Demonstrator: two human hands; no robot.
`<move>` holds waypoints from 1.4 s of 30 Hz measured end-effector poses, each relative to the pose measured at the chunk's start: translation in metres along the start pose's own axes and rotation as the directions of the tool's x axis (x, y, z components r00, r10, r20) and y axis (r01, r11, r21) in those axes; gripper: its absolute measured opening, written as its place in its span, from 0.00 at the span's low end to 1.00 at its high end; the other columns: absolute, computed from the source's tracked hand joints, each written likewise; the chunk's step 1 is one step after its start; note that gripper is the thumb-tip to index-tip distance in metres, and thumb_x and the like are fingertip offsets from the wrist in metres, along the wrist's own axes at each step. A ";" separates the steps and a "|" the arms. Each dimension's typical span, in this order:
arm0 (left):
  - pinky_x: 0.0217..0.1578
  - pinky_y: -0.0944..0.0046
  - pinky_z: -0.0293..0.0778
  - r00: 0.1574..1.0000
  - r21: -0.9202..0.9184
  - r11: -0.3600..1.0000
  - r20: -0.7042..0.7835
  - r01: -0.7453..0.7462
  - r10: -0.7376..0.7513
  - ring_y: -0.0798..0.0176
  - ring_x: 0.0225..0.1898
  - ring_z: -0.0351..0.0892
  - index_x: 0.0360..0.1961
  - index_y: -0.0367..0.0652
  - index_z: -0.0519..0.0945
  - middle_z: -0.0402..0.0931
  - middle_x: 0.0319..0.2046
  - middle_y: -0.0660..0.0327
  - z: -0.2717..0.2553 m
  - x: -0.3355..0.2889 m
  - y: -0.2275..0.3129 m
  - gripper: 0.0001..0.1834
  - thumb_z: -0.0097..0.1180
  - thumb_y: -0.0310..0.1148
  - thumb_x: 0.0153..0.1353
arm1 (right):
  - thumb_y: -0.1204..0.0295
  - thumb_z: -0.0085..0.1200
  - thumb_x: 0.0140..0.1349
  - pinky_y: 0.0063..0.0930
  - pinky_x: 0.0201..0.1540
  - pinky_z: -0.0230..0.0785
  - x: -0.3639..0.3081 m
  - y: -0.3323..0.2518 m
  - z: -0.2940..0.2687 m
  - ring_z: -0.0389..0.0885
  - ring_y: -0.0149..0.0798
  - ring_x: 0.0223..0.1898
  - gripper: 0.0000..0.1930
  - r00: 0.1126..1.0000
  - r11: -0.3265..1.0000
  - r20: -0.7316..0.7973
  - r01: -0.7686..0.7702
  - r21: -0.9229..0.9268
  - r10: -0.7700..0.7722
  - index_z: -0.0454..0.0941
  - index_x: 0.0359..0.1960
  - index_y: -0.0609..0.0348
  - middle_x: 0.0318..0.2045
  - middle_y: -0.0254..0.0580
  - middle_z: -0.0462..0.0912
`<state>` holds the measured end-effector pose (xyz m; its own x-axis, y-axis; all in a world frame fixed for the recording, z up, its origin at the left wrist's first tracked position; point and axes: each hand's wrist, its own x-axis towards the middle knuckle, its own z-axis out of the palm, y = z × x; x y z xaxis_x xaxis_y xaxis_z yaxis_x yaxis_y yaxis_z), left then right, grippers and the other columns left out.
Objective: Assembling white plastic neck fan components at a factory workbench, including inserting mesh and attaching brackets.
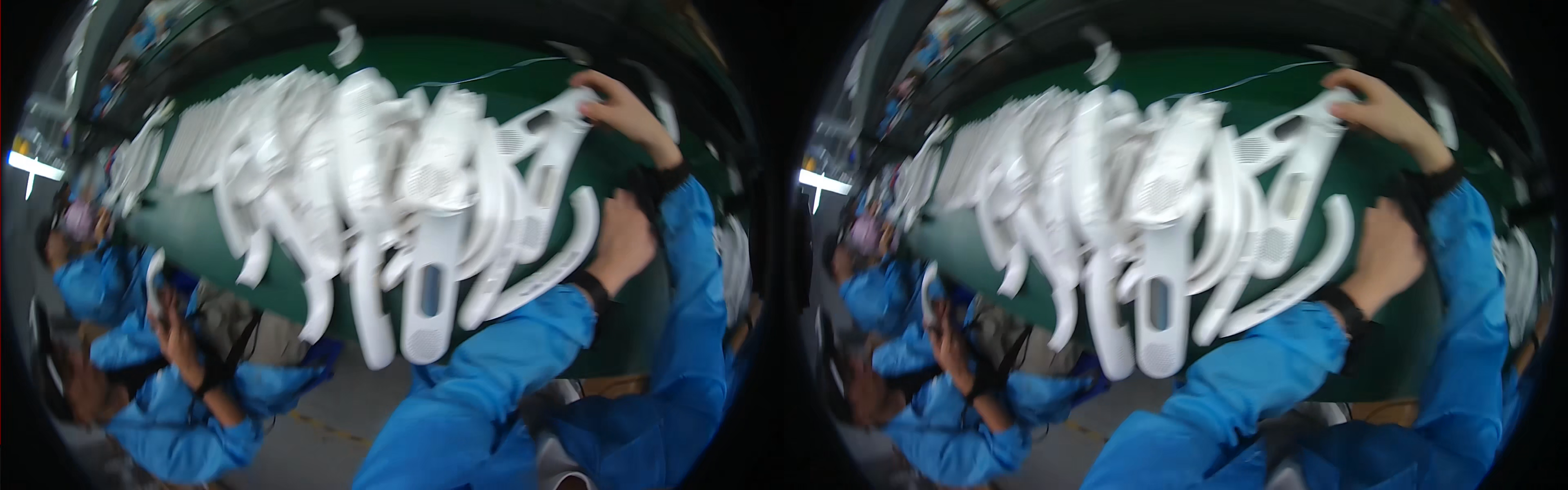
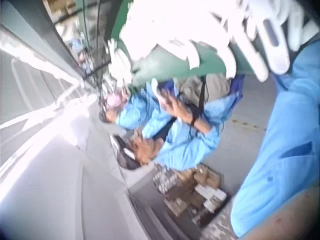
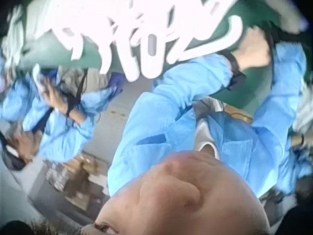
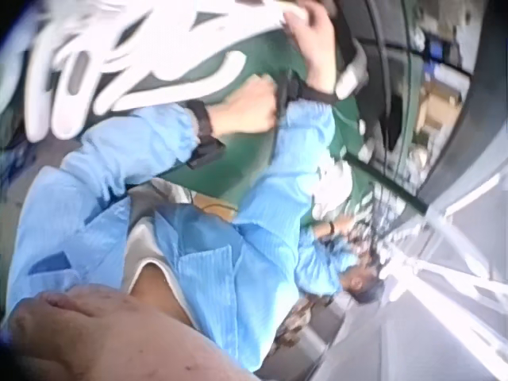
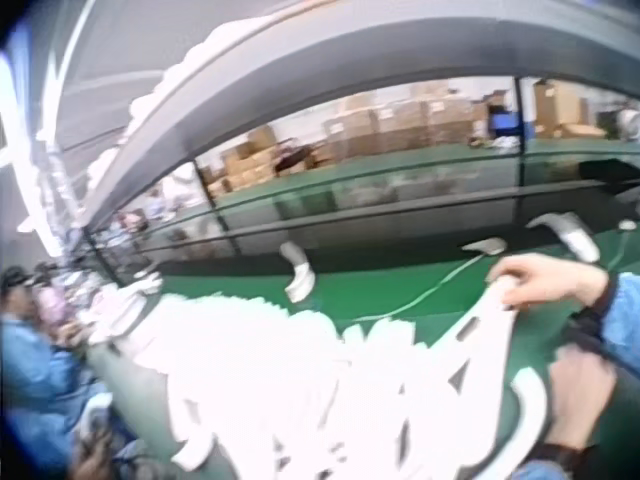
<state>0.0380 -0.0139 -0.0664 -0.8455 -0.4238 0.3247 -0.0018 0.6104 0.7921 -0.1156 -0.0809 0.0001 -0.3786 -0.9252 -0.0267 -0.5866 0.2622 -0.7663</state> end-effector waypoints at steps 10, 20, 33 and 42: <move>0.44 0.52 0.63 0.999 -0.044 0.999 0.037 0.013 -0.012 0.48 0.46 0.67 0.35 0.33 0.77 0.72 0.40 0.49 -0.008 0.002 0.025 0.17 0.58 0.34 0.46 | 0.70 0.55 0.58 0.13 0.16 0.50 -0.038 -0.004 -0.048 0.60 0.16 0.16 0.13 0.973 0.995 -0.213 0.095 0.041 -0.084 0.73 0.45 0.51 0.31 0.28 0.72; 0.44 0.53 0.63 0.999 -0.013 0.999 0.010 -0.044 0.044 0.49 0.45 0.67 0.34 0.34 0.77 0.72 0.38 0.52 -0.004 0.007 0.017 0.15 0.57 0.33 0.47 | 0.66 0.56 0.61 0.13 0.21 0.63 -0.066 -0.001 -0.039 0.74 0.21 0.19 0.13 0.972 0.965 -0.111 -0.187 0.185 0.209 0.75 0.46 0.54 0.30 0.34 0.77; 0.44 0.52 0.63 1.000 -0.015 1.000 0.013 -0.022 0.022 0.48 0.43 0.68 0.38 0.39 0.76 0.72 0.37 0.53 -0.007 0.006 0.018 0.13 0.57 0.32 0.50 | 0.64 0.54 0.62 0.19 0.29 0.67 -0.052 -0.014 -0.020 0.77 0.26 0.28 0.18 0.971 0.966 0.025 -0.238 0.104 0.237 0.70 0.52 0.55 0.34 0.34 0.78; 0.46 0.52 0.64 0.999 0.014 1.000 0.039 -0.006 0.006 0.48 0.46 0.67 0.37 0.34 0.76 0.71 0.39 0.49 -0.007 0.007 0.016 0.16 0.57 0.32 0.48 | 0.63 0.55 0.61 0.24 0.34 0.72 -0.031 -0.019 -0.020 0.78 0.30 0.33 0.23 0.914 0.952 0.268 -0.298 -0.067 0.305 0.65 0.57 0.53 0.39 0.39 0.78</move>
<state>0.0360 -0.0113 -0.0479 -0.8658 -0.3939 0.3085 -0.0041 0.6223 0.7828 -0.1070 -0.0512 0.0287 -0.3327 -0.8390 -0.4306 -0.4934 0.5440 -0.6787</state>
